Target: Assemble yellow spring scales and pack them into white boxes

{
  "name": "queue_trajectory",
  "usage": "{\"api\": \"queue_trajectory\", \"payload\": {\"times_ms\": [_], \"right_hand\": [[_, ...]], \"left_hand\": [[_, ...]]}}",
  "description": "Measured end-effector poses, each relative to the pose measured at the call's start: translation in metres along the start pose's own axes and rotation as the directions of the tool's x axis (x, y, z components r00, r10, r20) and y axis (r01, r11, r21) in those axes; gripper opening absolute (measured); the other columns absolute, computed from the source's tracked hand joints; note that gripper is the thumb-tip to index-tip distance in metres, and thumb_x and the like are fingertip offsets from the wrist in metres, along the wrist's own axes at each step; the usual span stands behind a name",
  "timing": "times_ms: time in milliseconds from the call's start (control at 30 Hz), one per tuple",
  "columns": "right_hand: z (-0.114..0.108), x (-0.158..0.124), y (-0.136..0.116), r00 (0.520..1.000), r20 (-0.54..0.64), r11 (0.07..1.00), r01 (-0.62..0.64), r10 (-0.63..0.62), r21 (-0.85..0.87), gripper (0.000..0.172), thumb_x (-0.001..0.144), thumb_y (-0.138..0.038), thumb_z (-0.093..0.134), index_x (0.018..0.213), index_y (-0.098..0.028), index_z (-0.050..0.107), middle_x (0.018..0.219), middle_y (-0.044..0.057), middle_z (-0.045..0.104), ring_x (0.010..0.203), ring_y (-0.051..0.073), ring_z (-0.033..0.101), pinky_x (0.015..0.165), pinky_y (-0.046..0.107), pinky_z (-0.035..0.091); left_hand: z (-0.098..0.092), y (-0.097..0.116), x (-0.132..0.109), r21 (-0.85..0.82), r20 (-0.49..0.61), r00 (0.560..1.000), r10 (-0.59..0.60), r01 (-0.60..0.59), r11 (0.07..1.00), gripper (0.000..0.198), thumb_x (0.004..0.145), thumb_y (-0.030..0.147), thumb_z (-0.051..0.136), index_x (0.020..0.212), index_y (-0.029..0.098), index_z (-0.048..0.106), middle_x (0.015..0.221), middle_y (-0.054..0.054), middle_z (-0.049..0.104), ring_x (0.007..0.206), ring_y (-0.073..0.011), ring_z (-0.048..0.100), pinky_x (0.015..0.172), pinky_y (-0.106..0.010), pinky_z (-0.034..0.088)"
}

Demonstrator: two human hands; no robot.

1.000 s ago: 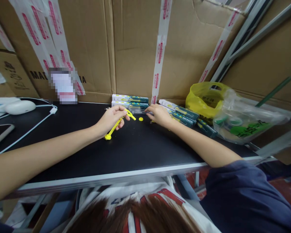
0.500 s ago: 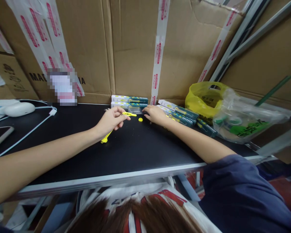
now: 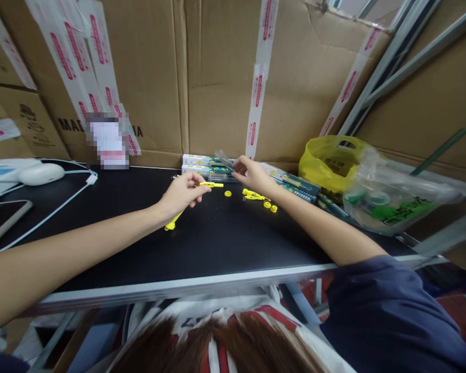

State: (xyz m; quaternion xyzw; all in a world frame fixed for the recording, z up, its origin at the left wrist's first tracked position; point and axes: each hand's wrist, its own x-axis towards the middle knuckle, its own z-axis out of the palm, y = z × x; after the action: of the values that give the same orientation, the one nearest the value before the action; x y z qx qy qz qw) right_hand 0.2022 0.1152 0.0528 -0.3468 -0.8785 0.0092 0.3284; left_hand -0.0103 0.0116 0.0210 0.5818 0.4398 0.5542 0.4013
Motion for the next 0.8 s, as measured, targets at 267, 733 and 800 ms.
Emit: {"api": "queue_trajectory", "payload": {"times_ms": [267, 733, 800], "right_hand": [[-0.006, -0.016, -0.025, 0.895, 0.045, 0.374, -0.230, 0.444, 0.899, 0.031, 0.075, -0.030, 0.064, 0.084, -0.023, 0.036, 0.080, -0.002, 0.063, 0.063, 0.010, 0.064, 0.052, 0.021, 0.050], [0.001, -0.027, -0.050, 0.921, 0.181, 0.257, -0.278, 0.344, 0.926, 0.031, 0.080, -0.031, 0.063, 0.088, -0.023, 0.034, 0.084, -0.003, 0.063, 0.068, 0.013, 0.070, 0.056, 0.025, 0.058], [0.002, -0.028, -0.052, 0.931, 0.180, 0.267, -0.270, 0.319, 0.925, 0.033, 0.080, -0.032, 0.064, 0.088, -0.023, 0.034, 0.084, -0.003, 0.063, 0.068, 0.013, 0.070, 0.056, 0.026, 0.059]], "left_hand": [[0.000, 0.001, -0.001, -0.019, 0.002, 1.000, 0.013, -0.013, 1.000, 0.032, 0.065, 0.030, 0.074, 0.077, 0.017, 0.048, 0.059, 0.004, 0.058, 0.045, -0.0052, 0.048, 0.037, -0.015, 0.034], [0.000, 0.002, -0.004, 0.016, 0.053, 0.999, -0.009, 0.008, 1.000, 0.034, 0.067, 0.037, 0.075, 0.079, 0.015, 0.051, 0.072, -0.002, 0.066, 0.046, -0.0057, 0.051, 0.037, -0.016, 0.035], [-0.001, 0.003, -0.005, 0.023, 0.088, 0.996, -0.033, 0.031, 0.999, 0.035, 0.070, 0.040, 0.073, 0.084, 0.016, 0.052, 0.073, -0.003, 0.067, 0.044, -0.0075, 0.054, 0.035, -0.016, 0.036]]}}
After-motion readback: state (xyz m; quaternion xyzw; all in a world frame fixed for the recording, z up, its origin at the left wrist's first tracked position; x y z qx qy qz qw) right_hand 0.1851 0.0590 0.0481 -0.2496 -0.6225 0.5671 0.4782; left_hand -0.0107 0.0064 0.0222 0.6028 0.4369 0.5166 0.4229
